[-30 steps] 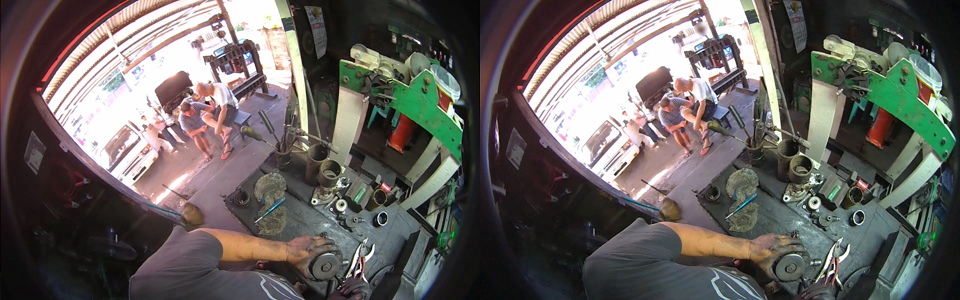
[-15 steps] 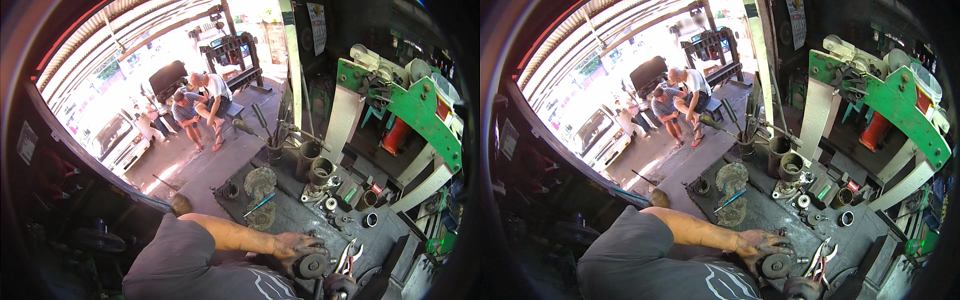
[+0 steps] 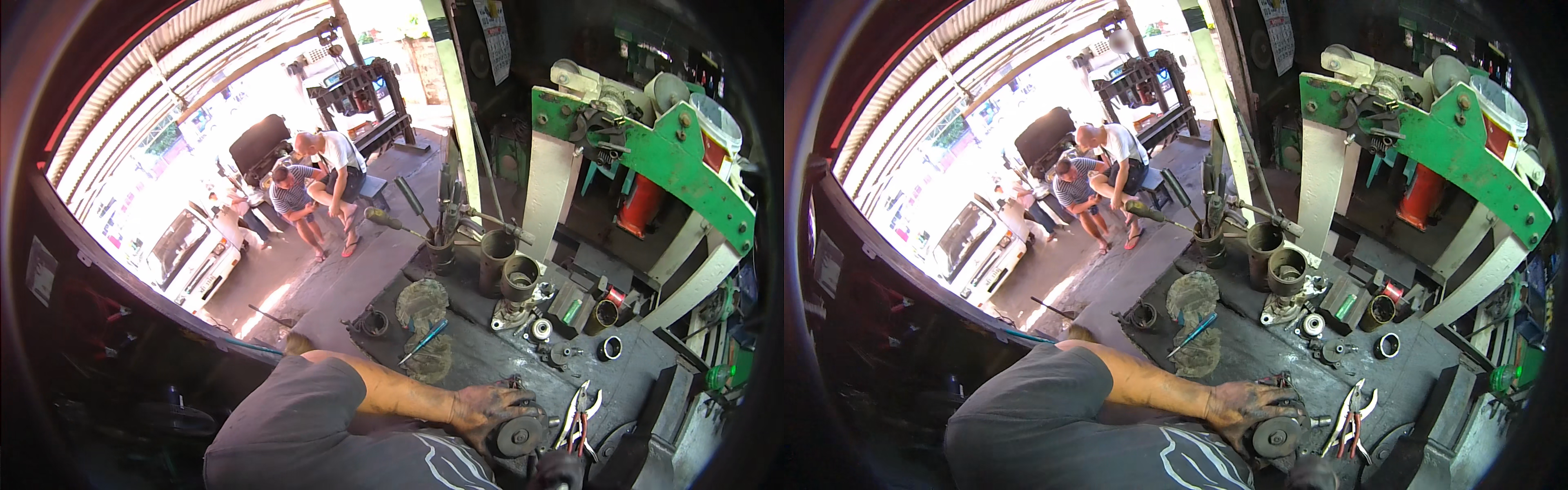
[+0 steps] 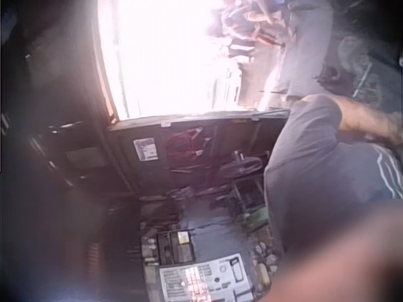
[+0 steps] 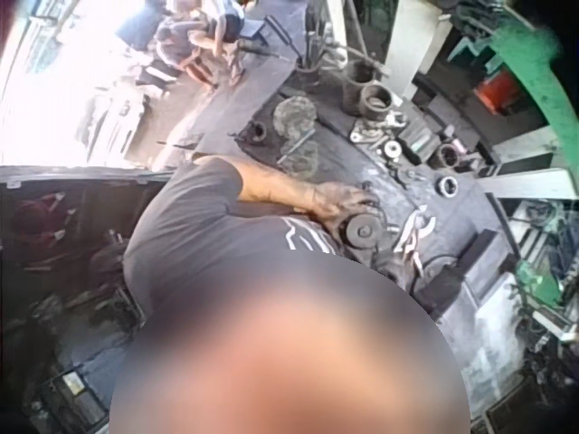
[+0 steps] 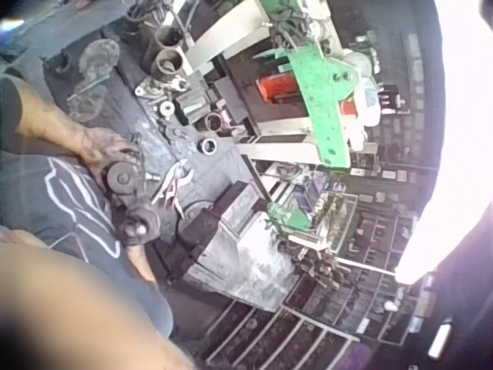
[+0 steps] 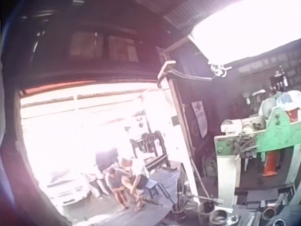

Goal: The person uses a bench grinder to smooth a small metal component, then moves to a workbench to manipulate a larger mechanical assembly with pliers and a screwdriver. The person repeatedly adjusts and repositions parts of the assembly while seated at the bench.

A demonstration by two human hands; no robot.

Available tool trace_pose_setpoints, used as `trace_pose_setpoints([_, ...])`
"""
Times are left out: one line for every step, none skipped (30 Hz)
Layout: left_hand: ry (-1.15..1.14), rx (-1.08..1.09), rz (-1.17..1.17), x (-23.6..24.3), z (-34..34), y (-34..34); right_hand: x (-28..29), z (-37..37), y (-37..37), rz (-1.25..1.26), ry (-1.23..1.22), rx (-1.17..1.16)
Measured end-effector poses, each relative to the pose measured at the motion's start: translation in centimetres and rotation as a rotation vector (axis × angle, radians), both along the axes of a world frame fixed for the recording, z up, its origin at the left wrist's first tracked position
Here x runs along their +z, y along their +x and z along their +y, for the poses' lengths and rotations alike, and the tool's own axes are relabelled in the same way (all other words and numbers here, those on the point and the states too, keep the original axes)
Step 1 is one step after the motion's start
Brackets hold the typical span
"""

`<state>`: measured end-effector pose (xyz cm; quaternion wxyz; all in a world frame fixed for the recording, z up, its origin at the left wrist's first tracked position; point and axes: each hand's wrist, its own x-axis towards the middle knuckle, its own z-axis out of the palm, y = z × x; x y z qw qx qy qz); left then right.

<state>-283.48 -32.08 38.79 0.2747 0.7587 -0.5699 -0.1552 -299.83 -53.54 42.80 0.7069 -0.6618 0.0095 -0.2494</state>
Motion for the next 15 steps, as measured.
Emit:
trace_pose_setpoints([0.001,-0.008,0.006,-0.1,0.1,0.1,1.1,-0.5,0.0,0.025,-0.041,0.075])
trace_pose_setpoints([-0.023,-0.021,0.005,-0.2,0.2,0.1,2.6,-1.8,0.9,0.009,-0.233,0.196])
trace_pose_setpoints([-0.009,-0.020,0.014,-0.3,0.2,0.2,4.2,-3.0,2.1,-0.032,-0.415,0.313])
trace_pose_setpoints([-0.019,-0.020,0.015,-0.4,0.3,0.2,5.9,-3.1,1.9,0.153,-0.063,0.526])
trace_pose_setpoints([-0.023,-0.019,0.021,-0.5,0.3,0.2,6.7,-3.7,3.9,-0.127,-0.209,0.658])
trace_pose_setpoints([-0.019,-0.011,0.013,-0.6,0.3,0.1,7.7,-4.4,4.4,-0.106,-0.211,0.865])
trace_pose_setpoints([-0.014,-0.002,0.008,-0.5,0.3,0.0,8.3,-4.6,4.9,-0.082,-0.208,1.074])
trace_pose_setpoints([-0.008,0.007,0.005,-0.5,0.2,0.0,8.3,-4.3,4.8,0.006,-0.274,0.998])
trace_pose_setpoints([-0.004,0.008,0.001,-0.4,0.1,-0.1,8.0,-4.1,4.7,0.085,-0.341,0.919])
trace_pose_setpoints([-0.003,0.011,-0.007,-0.4,0.0,-0.2,7.1,-2.9,3.9,-0.026,-0.347,0.600])
trace_pose_setpoints([-0.003,0.018,-0.009,-0.3,-0.1,-0.2,5.9,-1.9,3.1,-0.051,-0.281,0.381])
trace_pose_setpoints([-0.027,0.011,-0.007,-0.4,-0.1,-0.2,4.4,-1.1,2.6,-0.033,-0.202,0.236])
trace_pose_setpoints([0.014,0.009,0.023,-0.5,-0.2,-0.1,2.8,-0.2,2.5,-0.021,-0.139,0.134])
trace_pose_setpoints([0.024,0.005,0.048,-0.6,-0.1,-0.1,1.3,0.9,2.5,-0.001,-0.078,0.046])
trace_pose_setpoints([0.036,-0.002,0.078,-0.8,-0.1,0.0,0.2,1.4,2.7,0.009,-0.043,-0.002])
